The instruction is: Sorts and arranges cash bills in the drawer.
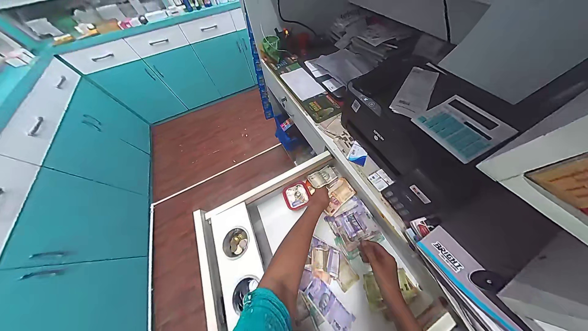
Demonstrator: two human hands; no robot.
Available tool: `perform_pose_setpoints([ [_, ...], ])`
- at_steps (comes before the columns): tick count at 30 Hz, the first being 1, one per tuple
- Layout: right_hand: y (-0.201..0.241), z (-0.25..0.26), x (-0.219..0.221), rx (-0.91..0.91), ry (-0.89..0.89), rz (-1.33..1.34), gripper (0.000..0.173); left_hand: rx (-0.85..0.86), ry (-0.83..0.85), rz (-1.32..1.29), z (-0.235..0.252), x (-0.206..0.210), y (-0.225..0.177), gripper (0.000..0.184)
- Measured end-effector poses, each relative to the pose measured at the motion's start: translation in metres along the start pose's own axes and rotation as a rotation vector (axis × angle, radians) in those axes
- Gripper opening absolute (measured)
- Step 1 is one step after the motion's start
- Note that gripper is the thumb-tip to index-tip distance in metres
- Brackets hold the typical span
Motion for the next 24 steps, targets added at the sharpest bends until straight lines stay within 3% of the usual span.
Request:
perform_pose_setpoints([
  [3,-0.005,-0.003,0.003,0.011,0.007,0.022,0.022,-0.058,-0.003,0.071,-0.008,0.003,-0.005,0.046],
  [8,0.02,0.012,0.021,-0.123,0.037,-0.008,0.021,-0.096,-0.028,0.151,-0.025,0.002,-0.01,0.044],
  [13,0.061,0.056,0.045,-0.187,0.1,-0.126,0.025,0.153,-0.389,0.255,-0.045,-0.048,-0.024,0.033],
  [16,0.076,0.097,0.082,-0.196,0.23,-0.215,0.03,0.115,-0.456,0.252,-0.056,-0.066,0.001,0.035],
  [20,0.067,0.137,0.144,-0.09,0.46,-0.676,0.034,0.005,-0.442,0.253,-0.066,-0.058,0.054,0.051],
  [22,0.061,0.146,0.156,0.042,0.487,-0.888,0.034,-0.036,-0.373,0.251,-0.064,-0.049,0.074,0.067],
  [24,0.062,0.152,0.161,0.108,0.442,-0.952,0.034,-0.043,-0.368,0.242,-0.062,-0.047,0.084,0.067],
])
Point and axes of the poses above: each hand's wrist, its own z-axis towards the middle knuckle, its own x-axis out of the palm, y = z × x, the point moved 10 cm from there along z, towards the middle knuckle, and after that the axes turned 4 degrees about -x, right-handed, at the moved point
